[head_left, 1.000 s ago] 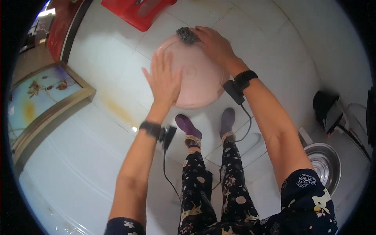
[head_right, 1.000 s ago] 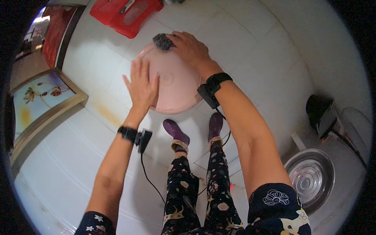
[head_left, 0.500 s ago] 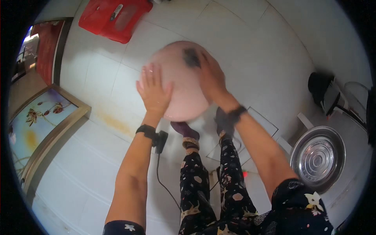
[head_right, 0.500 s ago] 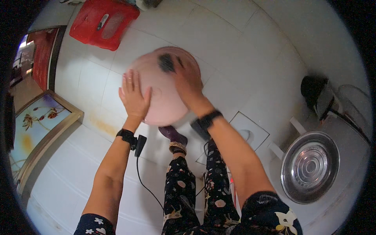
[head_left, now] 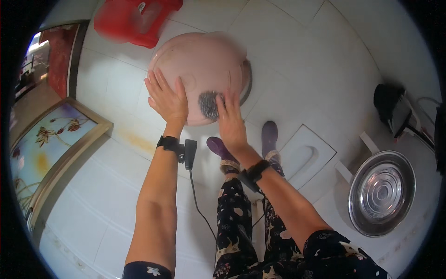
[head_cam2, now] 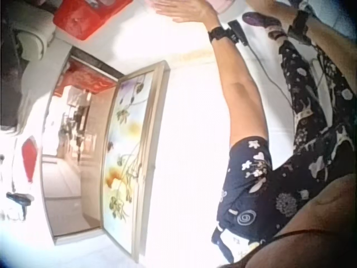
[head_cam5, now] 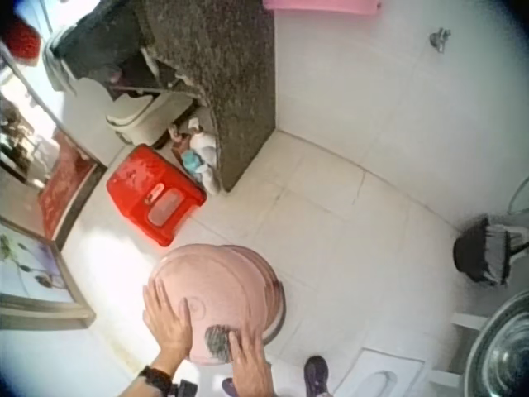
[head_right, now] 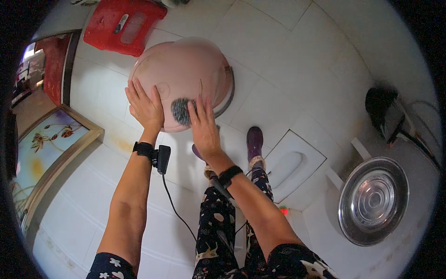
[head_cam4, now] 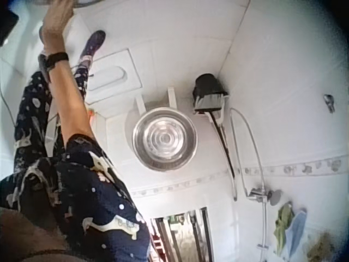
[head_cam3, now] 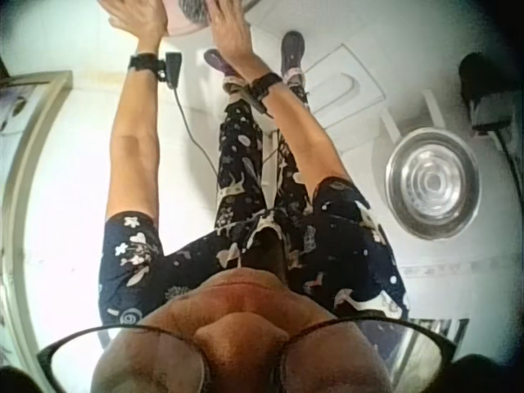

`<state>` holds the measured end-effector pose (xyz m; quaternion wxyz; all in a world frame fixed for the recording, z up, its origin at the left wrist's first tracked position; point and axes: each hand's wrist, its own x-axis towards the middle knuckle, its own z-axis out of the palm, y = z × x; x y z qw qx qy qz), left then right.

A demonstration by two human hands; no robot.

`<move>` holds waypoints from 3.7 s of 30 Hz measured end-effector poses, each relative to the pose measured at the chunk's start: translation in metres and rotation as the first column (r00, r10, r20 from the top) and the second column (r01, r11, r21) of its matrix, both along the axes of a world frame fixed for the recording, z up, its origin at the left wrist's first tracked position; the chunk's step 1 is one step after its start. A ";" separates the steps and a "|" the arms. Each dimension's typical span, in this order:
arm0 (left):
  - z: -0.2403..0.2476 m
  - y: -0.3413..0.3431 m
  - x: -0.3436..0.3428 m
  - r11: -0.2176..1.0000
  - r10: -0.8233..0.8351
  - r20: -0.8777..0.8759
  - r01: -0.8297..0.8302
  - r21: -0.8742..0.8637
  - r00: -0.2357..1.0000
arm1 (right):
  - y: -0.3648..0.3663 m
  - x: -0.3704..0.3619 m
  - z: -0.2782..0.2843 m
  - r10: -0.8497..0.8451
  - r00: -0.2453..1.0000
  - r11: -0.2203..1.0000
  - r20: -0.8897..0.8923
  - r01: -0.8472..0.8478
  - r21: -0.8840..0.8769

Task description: Scrubbing and rinsing a pink plastic bucket in a bathroom environment.

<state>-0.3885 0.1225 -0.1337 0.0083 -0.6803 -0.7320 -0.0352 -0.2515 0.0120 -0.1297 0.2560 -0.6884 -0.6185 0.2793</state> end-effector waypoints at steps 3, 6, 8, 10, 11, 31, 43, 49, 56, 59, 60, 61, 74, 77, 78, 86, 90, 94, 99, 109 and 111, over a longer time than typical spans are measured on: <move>-0.002 -0.001 0.003 0.999 -0.020 0.008 0.020 0.027 1.000 | 0.061 0.022 -0.006 -0.185 0.982 0.972 -0.044 0.189 0.137; -0.002 0.008 0.003 0.997 0.079 0.018 -0.079 0.027 0.997 | 0.111 0.031 -0.007 -0.068 0.998 0.979 -0.012 0.069 0.190; -0.001 0.011 -0.001 0.985 0.173 0.015 -0.173 0.018 0.985 | 0.126 0.027 0.002 -0.033 0.990 0.988 -0.139 0.053 0.148; -0.005 0.015 0.002 0.976 0.218 0.056 -0.219 0.007 0.974 | 0.102 0.010 -0.004 -0.113 0.984 0.985 -0.137 0.129 0.115; -0.002 0.020 0.001 0.975 0.218 0.056 -0.220 0.023 0.974 | 0.090 -0.002 -0.004 -0.183 0.972 0.975 -0.145 0.198 0.098; -0.008 0.012 -0.005 0.978 0.199 0.054 -0.202 0.048 0.978 | 0.043 -0.013 -0.010 0.247 0.966 0.914 0.076 -0.259 0.313; -0.006 0.003 0.010 0.975 0.195 0.033 -0.198 0.104 0.980 | 0.188 0.016 -0.001 0.098 0.942 0.925 0.321 -0.205 0.319; 0.004 -0.032 -0.010 0.988 0.155 0.110 -0.153 -0.022 0.982 | 0.113 -0.015 0.013 0.545 0.833 0.818 0.092 -0.553 0.161; -0.006 -0.081 -0.017 0.815 0.513 0.728 -0.525 -0.247 0.454 | 0.155 0.003 0.012 0.290 0.850 0.896 0.440 -0.403 0.187; -0.012 -0.081 -0.015 0.826 0.508 0.802 -0.443 -0.350 0.313 | 0.131 -0.042 -0.006 0.397 0.917 0.890 0.046 -0.397 0.224; -0.012 -0.083 -0.023 0.844 0.494 0.796 -0.412 -0.344 0.349 | 0.116 -0.067 0.003 0.545 0.834 0.811 0.082 -0.550 0.199; -0.013 -0.086 -0.029 0.839 0.498 0.795 -0.423 -0.342 0.346 | 0.105 -0.081 0.013 0.677 0.726 0.707 0.119 -0.687 0.167; -0.013 -0.091 -0.032 0.868 0.461 0.820 -0.366 -0.337 0.340 | 0.146 -0.079 0.023 0.592 0.710 0.723 0.382 -0.677 0.138; -0.006 -0.089 -0.028 0.848 0.497 0.818 -0.363 -0.386 0.289 | 0.136 -0.069 0.014 0.714 0.645 0.632 0.273 -0.761 0.146; -0.003 -0.088 -0.027 0.848 0.495 0.821 -0.366 -0.384 0.284 | 0.151 -0.057 0.014 0.729 0.595 0.568 0.338 -0.802 0.186; -0.016 -0.086 -0.020 0.885 0.422 0.834 -0.360 -0.294 0.355 | 0.145 -0.071 0.018 0.611 0.719 0.685 0.331 -0.690 0.234; -0.024 -0.093 -0.035 0.893 0.367 0.887 -0.372 -0.252 0.281 | 0.106 -0.052 0.033 0.770 0.614 0.601 0.172 -0.789 0.126; -0.026 -0.095 -0.045 0.915 0.317 0.935 -0.310 -0.257 0.160 | 0.083 0.030 0.043 0.839 0.495 0.516 0.228 -0.856 -0.038; -0.001 -0.048 -0.089 0.890 0.453 0.862 -0.064 -0.451 0.228 | 0.105 0.027 0.061 0.513 0.825 0.845 0.236 -0.534 0.030; 0.011 0.065 -0.074 0.679 0.310 0.543 0.219 -0.701 0.780 | 0.045 -0.065 0.034 0.645 0.751 0.728 0.141 -0.660 0.185; 0.013 0.061 -0.075 0.630 0.327 0.538 0.246 -0.737 0.777 | 0.048 -0.048 0.040 0.651 0.755 0.750 0.076 -0.656 0.090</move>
